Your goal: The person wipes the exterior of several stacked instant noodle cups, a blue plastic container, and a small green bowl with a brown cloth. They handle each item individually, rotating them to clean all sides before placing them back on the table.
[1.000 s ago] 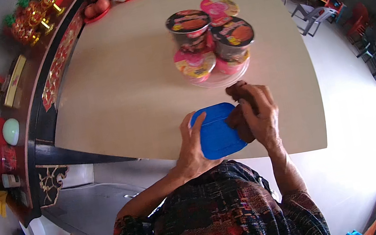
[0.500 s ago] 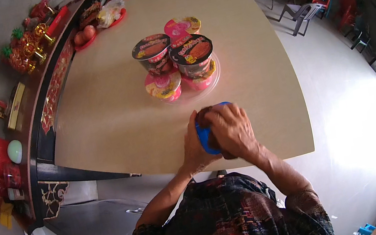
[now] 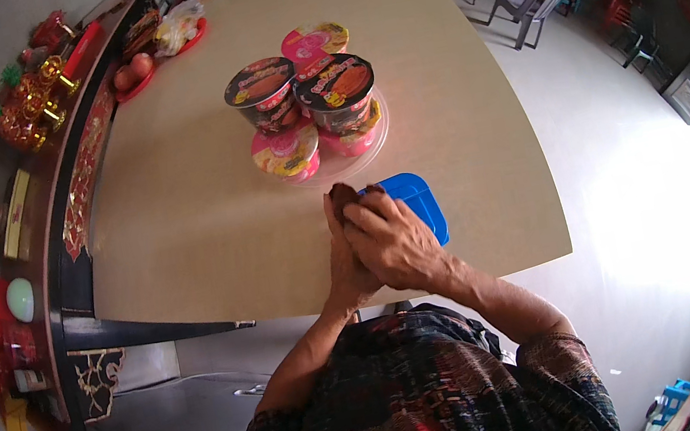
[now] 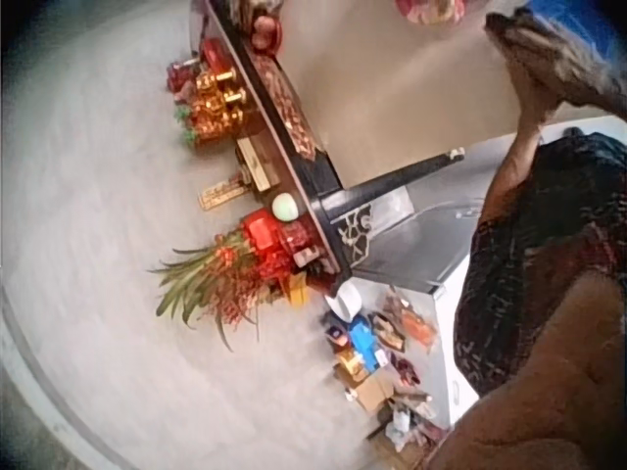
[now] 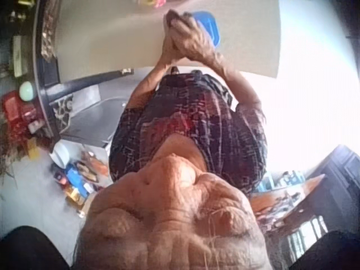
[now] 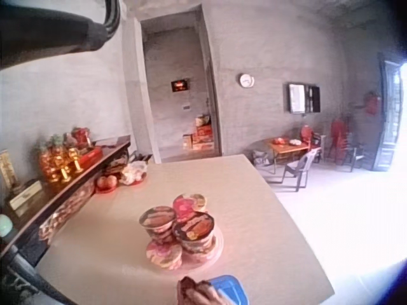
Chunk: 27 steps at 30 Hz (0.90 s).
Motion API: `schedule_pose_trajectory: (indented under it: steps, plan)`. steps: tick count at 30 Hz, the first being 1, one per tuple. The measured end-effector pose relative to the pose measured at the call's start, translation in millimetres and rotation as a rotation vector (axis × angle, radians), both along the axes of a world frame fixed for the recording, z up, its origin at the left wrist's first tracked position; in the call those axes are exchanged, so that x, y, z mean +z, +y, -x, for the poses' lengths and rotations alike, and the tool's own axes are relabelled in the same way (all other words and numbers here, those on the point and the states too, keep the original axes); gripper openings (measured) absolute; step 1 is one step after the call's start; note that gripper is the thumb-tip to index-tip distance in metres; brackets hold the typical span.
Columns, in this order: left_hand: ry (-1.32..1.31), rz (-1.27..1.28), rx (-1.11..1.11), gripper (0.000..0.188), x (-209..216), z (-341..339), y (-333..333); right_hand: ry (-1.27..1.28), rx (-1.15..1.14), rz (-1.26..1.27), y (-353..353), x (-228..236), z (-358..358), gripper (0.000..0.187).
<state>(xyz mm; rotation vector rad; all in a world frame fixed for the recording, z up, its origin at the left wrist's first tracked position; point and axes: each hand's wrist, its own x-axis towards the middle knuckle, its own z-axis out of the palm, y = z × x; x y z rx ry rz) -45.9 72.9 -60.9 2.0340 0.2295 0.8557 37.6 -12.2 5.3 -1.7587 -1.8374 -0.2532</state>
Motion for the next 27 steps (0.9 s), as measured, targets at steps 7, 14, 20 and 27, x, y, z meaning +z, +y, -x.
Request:
schedule_pose_trajectory:
  steps: [7, 14, 20, 27]
  plan:
    - [0.200, 0.279, -0.130, 0.124, -12, 16, 0, -0.009, 0.020, -0.011, -37, -5, 8, 0.031]
    - [0.267, 0.279, -0.007, 0.139, 24, 15, -7, 0.068, -0.387, -0.052, 6, -4, -22, 0.023]
    - [0.191, 0.155, 0.017, 0.135, 24, 12, -5, 0.037, -0.578, -0.098, 2, -19, -43, 0.026]
    - [0.160, 0.408, -0.178, 0.122, -10, 18, 0, -0.011, -0.133, 0.011, -9, -3, 19, 0.029]
